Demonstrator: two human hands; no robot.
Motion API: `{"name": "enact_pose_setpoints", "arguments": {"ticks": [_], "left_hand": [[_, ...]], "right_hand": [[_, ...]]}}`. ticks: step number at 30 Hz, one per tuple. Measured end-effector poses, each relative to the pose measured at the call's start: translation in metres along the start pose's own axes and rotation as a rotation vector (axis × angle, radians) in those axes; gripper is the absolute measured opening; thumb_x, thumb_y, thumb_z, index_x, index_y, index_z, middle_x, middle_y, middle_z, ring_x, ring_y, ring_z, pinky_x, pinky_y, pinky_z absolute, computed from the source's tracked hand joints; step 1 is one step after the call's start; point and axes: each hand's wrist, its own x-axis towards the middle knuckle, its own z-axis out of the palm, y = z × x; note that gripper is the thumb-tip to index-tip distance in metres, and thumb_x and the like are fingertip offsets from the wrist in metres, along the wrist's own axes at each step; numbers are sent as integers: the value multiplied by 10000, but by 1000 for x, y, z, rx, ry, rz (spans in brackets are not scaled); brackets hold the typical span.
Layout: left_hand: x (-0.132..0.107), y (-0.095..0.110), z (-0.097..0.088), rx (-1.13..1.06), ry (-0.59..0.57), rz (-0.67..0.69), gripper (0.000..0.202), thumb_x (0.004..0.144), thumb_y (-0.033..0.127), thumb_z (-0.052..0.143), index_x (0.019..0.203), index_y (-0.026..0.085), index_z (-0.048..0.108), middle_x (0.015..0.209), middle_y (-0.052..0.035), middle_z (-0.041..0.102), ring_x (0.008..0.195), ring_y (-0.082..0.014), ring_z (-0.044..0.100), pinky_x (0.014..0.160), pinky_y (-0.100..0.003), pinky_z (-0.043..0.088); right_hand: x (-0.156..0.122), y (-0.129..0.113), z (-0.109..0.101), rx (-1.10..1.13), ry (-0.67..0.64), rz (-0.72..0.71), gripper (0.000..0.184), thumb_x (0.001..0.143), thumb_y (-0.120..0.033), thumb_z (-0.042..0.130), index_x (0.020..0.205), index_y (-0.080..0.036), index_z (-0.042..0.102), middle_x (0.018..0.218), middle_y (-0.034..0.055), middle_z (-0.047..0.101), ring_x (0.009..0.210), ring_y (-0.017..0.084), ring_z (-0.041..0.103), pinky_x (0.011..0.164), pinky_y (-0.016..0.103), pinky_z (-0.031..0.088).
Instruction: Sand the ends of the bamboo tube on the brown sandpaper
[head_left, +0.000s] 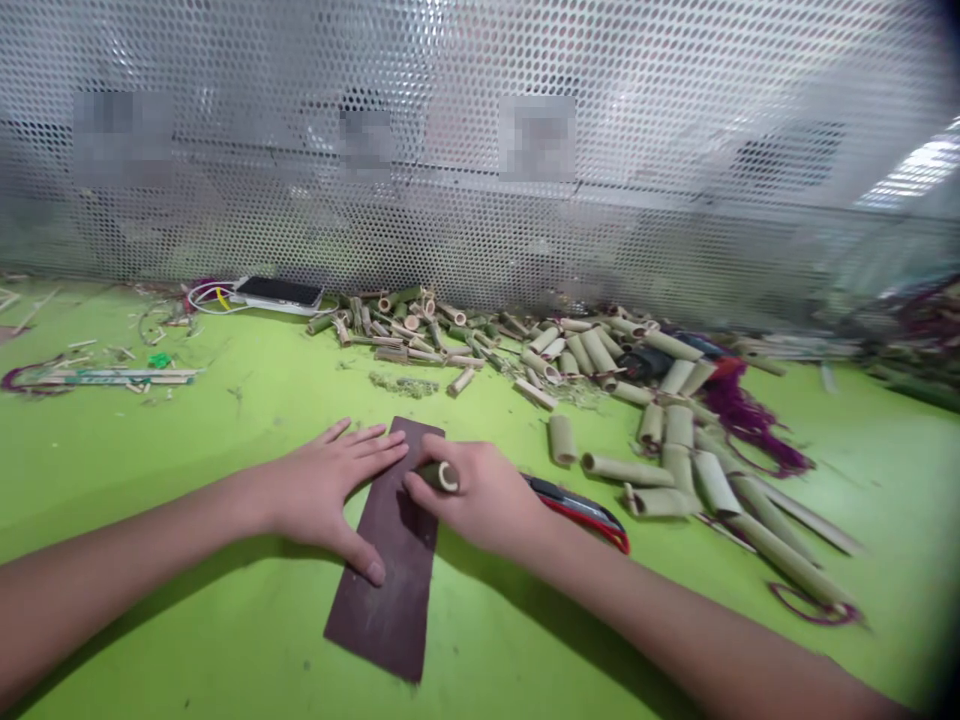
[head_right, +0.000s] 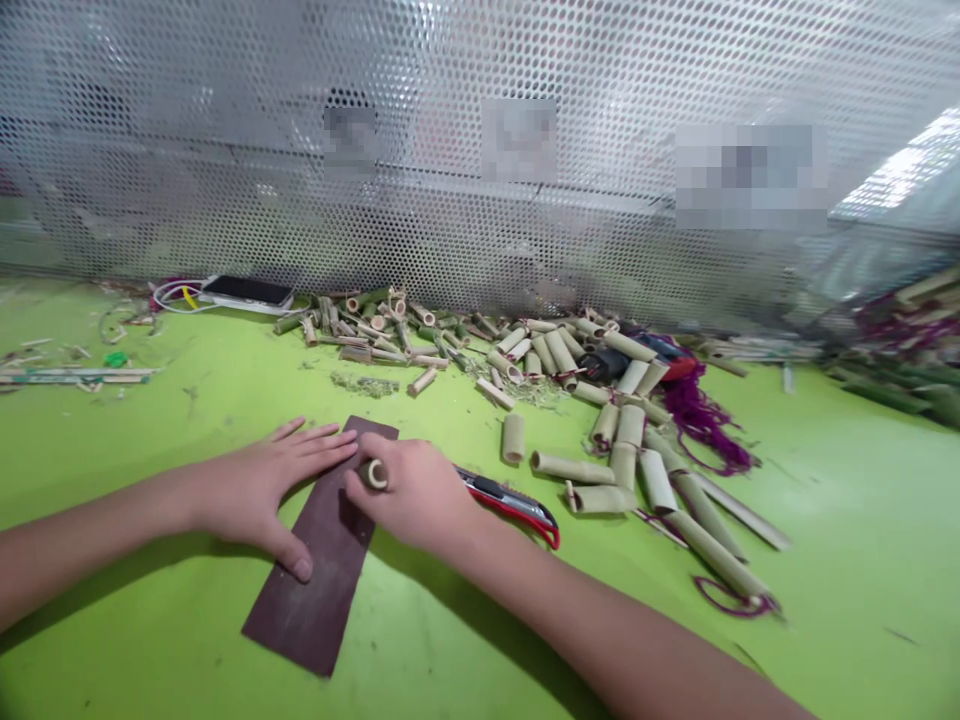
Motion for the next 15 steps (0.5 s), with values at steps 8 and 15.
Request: {"name": "enact_pose_setpoints", "arguments": {"ticks": [8, 15], "left_hand": [[-1, 6, -4, 3, -24, -45, 1240, 706, 807, 696, 1652, 286, 86, 1702, -41, -21, 1577, -378, -34, 1271, -621, -1], [-1, 3, -2, -6, 4, -1, 1221, 724, 791, 699, 1652, 301, 74, 1705, -52, -4, 1579, -371, 0, 1272, -612, -7]], "right_hand": [[1, -2, -1, 231, -60, 86, 136, 824, -223, 630, 719, -211, 544, 576, -70, 545, 510, 98, 453, 494, 237, 327], [5, -1, 8, 259, -133, -18, 196, 804, -189, 665, 690, -212, 508, 598, -70, 546, 529, 100, 460, 506, 238, 342]]}}
